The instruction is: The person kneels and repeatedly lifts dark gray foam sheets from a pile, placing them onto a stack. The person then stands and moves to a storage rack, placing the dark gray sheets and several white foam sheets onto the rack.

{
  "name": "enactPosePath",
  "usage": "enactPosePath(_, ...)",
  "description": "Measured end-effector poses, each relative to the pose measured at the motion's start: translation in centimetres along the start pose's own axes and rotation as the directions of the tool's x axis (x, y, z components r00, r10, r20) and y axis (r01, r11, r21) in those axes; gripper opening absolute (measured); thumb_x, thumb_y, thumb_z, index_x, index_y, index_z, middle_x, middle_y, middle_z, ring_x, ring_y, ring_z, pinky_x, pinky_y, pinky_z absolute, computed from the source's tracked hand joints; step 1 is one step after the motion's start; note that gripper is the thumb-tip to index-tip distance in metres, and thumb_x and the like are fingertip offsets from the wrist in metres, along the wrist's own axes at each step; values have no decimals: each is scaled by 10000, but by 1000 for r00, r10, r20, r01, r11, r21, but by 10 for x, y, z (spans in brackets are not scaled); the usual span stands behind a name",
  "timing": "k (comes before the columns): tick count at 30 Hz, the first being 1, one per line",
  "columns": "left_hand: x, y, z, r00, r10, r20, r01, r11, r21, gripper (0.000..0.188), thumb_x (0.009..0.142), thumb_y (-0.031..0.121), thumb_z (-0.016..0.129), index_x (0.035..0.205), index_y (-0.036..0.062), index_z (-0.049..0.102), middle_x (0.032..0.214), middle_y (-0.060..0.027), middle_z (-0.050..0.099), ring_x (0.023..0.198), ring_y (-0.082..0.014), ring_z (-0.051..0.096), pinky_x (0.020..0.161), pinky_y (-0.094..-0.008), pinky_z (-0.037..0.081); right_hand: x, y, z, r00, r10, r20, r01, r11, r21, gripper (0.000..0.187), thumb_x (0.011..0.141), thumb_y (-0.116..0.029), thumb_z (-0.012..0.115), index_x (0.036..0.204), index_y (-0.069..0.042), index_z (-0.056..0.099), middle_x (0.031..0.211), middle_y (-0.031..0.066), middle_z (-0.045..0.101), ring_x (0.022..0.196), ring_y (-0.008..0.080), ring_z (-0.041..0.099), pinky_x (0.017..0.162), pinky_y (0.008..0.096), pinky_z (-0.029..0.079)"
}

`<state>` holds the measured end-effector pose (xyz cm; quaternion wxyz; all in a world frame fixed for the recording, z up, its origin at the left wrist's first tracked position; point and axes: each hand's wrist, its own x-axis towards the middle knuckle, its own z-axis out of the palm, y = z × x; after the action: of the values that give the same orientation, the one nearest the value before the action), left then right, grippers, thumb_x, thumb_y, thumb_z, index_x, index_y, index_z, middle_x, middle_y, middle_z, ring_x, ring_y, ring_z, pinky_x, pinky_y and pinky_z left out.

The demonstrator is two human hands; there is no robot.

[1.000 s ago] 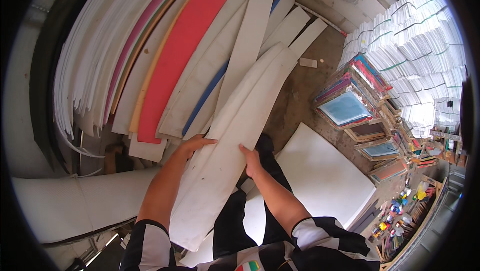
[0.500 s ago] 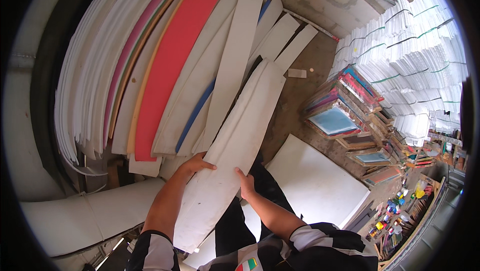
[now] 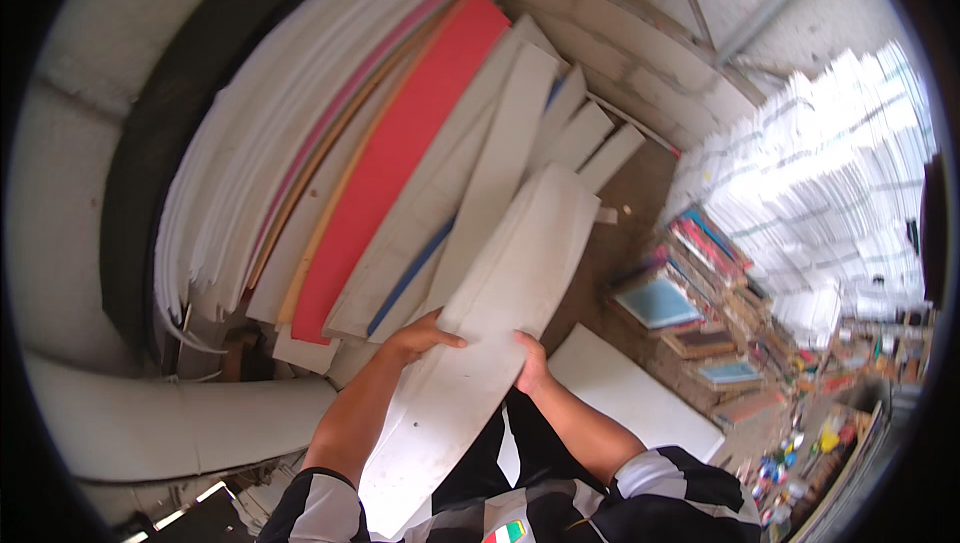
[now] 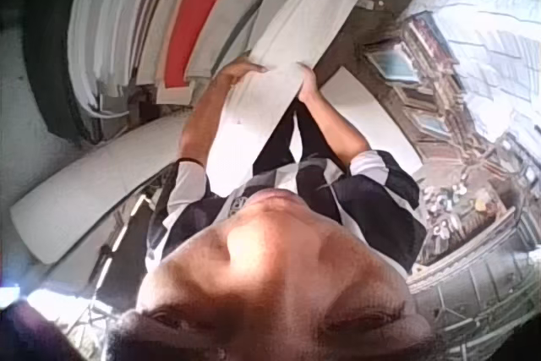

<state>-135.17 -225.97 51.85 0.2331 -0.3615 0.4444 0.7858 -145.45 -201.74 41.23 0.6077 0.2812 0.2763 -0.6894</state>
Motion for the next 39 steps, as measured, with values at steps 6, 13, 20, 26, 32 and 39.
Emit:
enactPosePath(6, -70, 65, 3, 996, 88, 14, -89, 996, 21, 1187, 678, 232, 959, 1611, -64, 287, 1566, -228, 484, 1494, -333, 408, 1253, -425, 284, -43, -17, 94, 963, -233, 136, 239, 970, -32, 637, 829, -191, 716, 1394, 40, 536, 1302, 208, 656, 1252, 389, 621, 1093, 538, 495)
enactPosePath(13, -240, 40, -70, 994, 96, 49, -107, 938, 328, 1378, 609, 523, 964, 1631, -64, 249, 1636, -285, 373, 1530, -386, 356, 1265, -466, 268, -93, -46, 248, 863, -434, 259, 478, 867, -140, 745, 829, -299, 665, 1484, 3, 478, 1420, 191, 589, 1316, 400, 557, 1139, 516, 450)
enactPosePath(20, -406, 123, -94, 777, 408, -479, -10, 769, 640, 1143, 742, 694, 815, 1527, -61, 470, 1468, -320, 561, 1386, -425, 537, 1173, -452, 407, -93, -40, 437, 667, -486, 565, 659, 738, -143, 802, 861, -373, 683, 1532, -15, 429, 1459, 163, 549, 1326, 376, 543, 1120, 504, 457)
enactPosePath(26, -525, 234, -131, 333, 688, -645, 65, 666, 743, 1051, 643, 672, 832, 1377, -58, 651, 1302, -313, 683, 1202, -432, 672, 1070, -504, 479, -69, -28, 620, 535, -417, 734, 663, 746, -60, 663, 899, -391, 665, 1439, -30, 530, 1363, 133, 611, 1254, 332, 598, 1044, 498, 510)
enactPosePath(32, -569, 335, -220, 279, 663, -695, 182, 674, 716, 882, 779, 604, 818, 1430, 37, 637, 1410, -238, 644, 1373, -373, 558, 1124, -474, 427, 39, -28, 760, 471, -316, 824, 574, 818, -15, 565, 929, -362, 649, 1398, -60, 557, 1340, 116, 627, 1243, 332, 602, 1055, 513, 502)
enactPosePath(39, -446, 352, -326, -275, 749, -602, 242, 660, 711, 1084, 756, 663, 821, 1616, 155, 398, 1557, -203, 520, 1476, -366, 446, 1205, -528, 342, 202, -35, 843, 635, -334, 697, 513, 856, -57, 528, 939, -278, 655, 1426, -110, 542, 1383, 109, 603, 1271, 342, 592, 1118, 556, 464)
